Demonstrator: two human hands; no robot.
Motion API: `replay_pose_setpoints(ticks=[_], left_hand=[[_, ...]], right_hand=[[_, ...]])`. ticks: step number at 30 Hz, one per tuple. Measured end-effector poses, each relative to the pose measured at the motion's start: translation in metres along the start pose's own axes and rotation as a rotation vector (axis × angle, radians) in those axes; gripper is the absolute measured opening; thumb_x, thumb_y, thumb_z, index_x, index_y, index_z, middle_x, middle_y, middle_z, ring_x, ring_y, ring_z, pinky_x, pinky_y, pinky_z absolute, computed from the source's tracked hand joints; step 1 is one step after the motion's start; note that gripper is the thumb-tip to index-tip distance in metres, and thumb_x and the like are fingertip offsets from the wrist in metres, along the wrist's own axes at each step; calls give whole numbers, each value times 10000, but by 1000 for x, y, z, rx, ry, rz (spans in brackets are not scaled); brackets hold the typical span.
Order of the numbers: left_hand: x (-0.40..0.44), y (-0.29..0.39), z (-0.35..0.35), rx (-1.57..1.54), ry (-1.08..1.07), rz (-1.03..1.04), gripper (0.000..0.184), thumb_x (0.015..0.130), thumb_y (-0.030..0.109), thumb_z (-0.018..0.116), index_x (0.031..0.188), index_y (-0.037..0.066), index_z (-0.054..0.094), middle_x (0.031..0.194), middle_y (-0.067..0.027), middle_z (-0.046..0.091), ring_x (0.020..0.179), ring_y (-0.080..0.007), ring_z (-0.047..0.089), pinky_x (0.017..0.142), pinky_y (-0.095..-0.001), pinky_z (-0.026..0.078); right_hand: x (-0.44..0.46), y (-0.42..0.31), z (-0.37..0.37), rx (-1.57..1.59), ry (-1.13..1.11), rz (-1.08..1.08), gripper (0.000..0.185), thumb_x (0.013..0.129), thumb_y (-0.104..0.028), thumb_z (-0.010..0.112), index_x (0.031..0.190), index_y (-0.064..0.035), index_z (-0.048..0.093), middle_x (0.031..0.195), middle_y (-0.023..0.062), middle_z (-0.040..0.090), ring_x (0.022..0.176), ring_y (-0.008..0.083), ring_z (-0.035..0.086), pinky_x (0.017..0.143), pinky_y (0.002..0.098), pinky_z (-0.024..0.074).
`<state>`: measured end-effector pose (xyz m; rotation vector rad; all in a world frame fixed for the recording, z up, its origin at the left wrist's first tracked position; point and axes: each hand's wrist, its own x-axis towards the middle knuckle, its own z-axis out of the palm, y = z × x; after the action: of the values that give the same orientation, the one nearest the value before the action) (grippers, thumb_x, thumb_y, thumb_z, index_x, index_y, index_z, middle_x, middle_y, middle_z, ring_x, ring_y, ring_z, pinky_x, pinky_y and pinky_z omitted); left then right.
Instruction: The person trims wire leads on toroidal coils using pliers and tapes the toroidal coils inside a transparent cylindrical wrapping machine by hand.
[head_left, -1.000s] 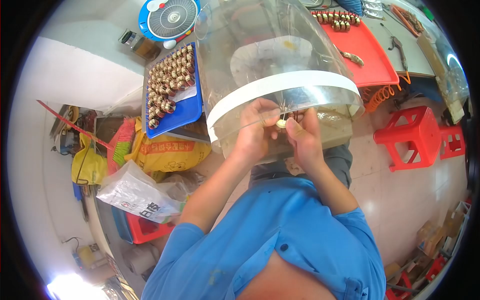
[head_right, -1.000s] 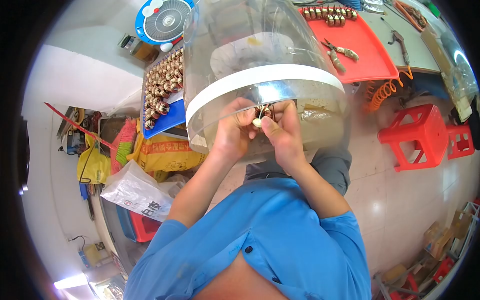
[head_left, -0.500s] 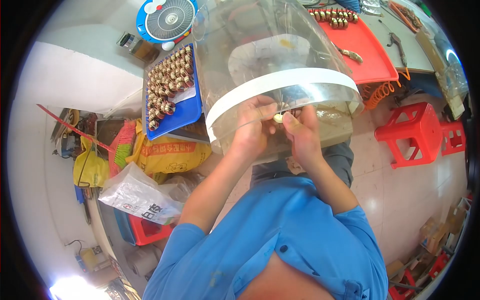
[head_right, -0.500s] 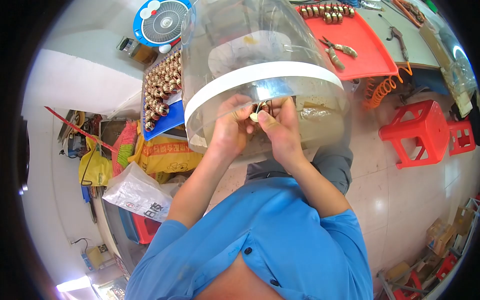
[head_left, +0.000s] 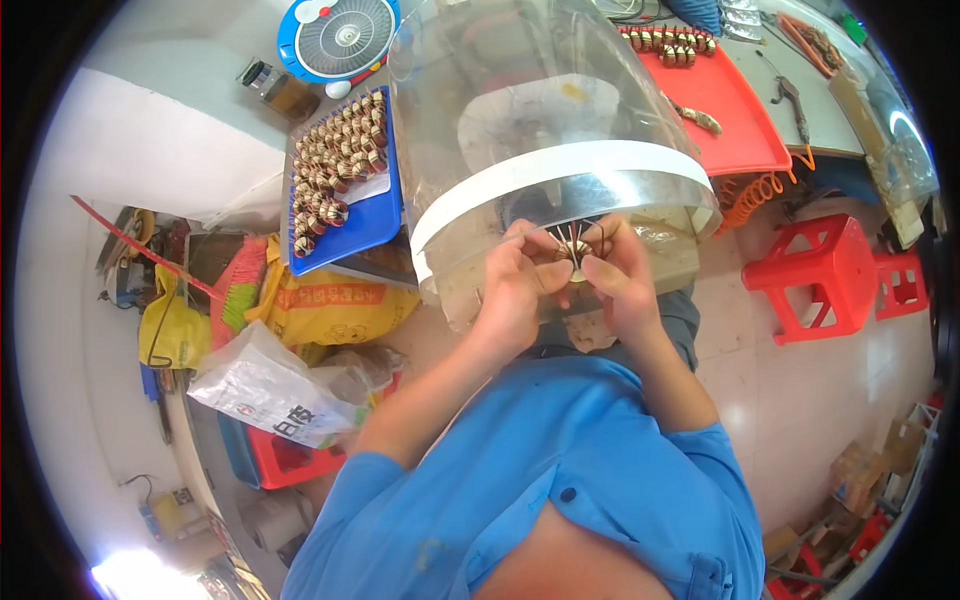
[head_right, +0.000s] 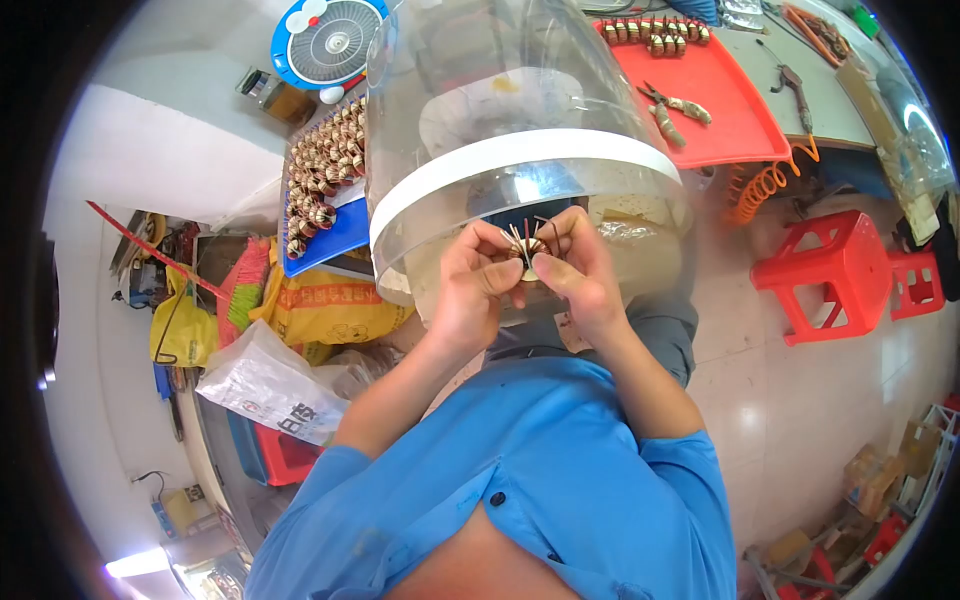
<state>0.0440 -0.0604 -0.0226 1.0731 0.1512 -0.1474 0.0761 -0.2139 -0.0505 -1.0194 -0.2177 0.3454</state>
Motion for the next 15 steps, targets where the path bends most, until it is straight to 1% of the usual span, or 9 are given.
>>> replay_pose_setpoints(ticks=[3,6,9,12,15], left_hand=[[-7,0,4,36,47,106,313,795,-29,626,1068,57,499,968,-83,589,793,-170,595,541,-272,481],[-10,8,5,3,-7,57,414,777,-36,639,1157,65,508,1002,-79,576,841,-166,583,546,-273,487],[-11,8,-3,7,-65,29,490,768,-18,660,1222,81,505,1023,-74,569,850,-167,582,548,-273,492],[-10,6,-7,-35,-104,45,443,766,8,676,1174,83,519,1036,-66,561,847,-165,582,547,-268,493],[-9,4,-13,-30,-177,40,415,758,37,696,1130,87,518,1048,-61,555,852,-163,580,538,-265,490]], right_hand=[[6,0,-1,43,-111,-10,279,800,-174,668,950,-55,465,833,26,551,716,78,491,662,225,408],[9,-3,2,26,-169,-26,277,811,-188,659,949,-48,463,851,35,564,740,88,518,673,232,424],[11,-5,1,49,-255,-23,289,814,-195,661,960,-35,469,868,52,574,763,100,540,677,242,443],[8,-12,7,61,-261,29,306,807,-199,670,970,-22,480,874,65,574,765,105,544,671,248,455],[8,-9,3,85,-283,36,312,808,-202,670,978,-13,489,878,73,573,763,109,547,653,246,458]])
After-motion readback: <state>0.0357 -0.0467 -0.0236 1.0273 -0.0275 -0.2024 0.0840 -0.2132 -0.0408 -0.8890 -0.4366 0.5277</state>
